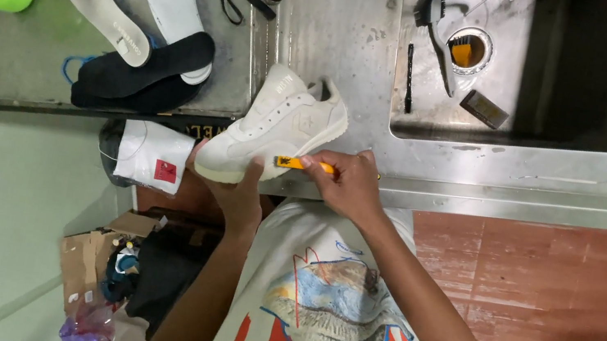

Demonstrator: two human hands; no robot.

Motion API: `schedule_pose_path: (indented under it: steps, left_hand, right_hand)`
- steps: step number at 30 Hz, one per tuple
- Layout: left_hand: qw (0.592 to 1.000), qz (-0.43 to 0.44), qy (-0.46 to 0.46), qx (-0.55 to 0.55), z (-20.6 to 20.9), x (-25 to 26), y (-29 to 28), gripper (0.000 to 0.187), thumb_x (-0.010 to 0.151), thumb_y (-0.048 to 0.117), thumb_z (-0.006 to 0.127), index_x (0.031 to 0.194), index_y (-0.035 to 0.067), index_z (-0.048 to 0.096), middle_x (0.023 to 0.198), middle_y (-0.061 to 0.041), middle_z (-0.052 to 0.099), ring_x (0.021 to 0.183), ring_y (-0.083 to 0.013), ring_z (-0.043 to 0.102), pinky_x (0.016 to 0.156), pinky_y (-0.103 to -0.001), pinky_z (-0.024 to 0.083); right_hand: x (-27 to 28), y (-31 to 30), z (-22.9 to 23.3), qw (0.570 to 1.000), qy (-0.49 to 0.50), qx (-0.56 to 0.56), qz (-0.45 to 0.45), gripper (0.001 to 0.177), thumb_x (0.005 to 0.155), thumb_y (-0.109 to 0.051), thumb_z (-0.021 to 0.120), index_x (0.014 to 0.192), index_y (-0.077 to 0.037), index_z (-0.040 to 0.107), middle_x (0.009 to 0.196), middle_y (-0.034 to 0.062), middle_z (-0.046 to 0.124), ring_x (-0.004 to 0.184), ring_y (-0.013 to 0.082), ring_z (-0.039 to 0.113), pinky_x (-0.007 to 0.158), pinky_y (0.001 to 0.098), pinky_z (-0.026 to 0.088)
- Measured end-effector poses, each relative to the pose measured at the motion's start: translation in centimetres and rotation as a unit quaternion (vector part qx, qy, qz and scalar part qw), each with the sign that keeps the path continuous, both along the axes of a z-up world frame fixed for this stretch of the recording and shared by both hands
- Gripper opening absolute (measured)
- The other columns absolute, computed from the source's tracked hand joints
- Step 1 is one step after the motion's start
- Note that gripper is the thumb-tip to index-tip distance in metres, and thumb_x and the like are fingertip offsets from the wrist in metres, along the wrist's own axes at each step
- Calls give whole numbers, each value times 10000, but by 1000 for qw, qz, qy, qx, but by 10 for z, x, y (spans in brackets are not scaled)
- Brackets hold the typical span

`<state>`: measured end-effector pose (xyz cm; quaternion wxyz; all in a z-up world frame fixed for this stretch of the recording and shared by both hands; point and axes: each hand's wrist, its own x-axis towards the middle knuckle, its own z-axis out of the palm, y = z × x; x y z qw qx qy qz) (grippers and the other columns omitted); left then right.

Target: The person scrubs a white sneaker with a yellow brush over a stainless steel sink, focusing on the sole and sides. They rinse the shoe under running water and continue scrubbing different areas of the shoe throughout the clip.

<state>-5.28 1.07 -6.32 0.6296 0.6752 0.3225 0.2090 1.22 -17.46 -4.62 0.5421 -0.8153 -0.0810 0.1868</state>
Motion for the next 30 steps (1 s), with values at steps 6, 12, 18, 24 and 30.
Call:
schedule_pose_path:
  steps: [6,12,18,24,30]
  left_hand:
    - [999,6,-6,37,-19,-3,0,1043,821,262,1014,1584,185,307,1497,-124,352,1342,-235,438,1121,-494,469]
    - [999,21,8,40,-1,7,-16,960,794,245,1006,1503,160,365,1479,-160,368,1377,-284,419,1165,-522,399]
    - [999,9,24,43,7,10,-17,913,832,230,978,1494,175,352,1483,-159,350,1393,-298,403,1174,-519,387]
    - [999,10,24,47,11,12,-15,939,810,194,979,1508,208,350,1486,-151,358,1385,-280,413,1180,-507,373]
    - [999,4,15,39,15,15,-10,901,810,159,975,1486,192,379,1470,-148,392,1358,-265,434,1170,-521,385]
  right_hand:
    - [-13,-10,-44,999,-14,7,-36,224,1019,-349,745,828,-258,818,530,-39,612,549,156,633,795,296,371]
    - [-1,-25,-61,999,-24,33,-33,190,1006,-266,744,845,-208,826,541,9,635,541,190,650,745,313,434]
    - [5,-18,-30,998,-37,44,-14,180,1012,-236,746,881,-168,848,559,65,666,528,258,682,702,358,463]
    - [-10,-19,-61,989,71,120,-48,246,1055,-218,723,861,-149,857,553,29,598,560,109,514,614,292,444]
    - [2,-22,-44,990,82,102,-44,185,1005,-186,745,862,-141,854,538,63,596,563,138,521,603,295,448]
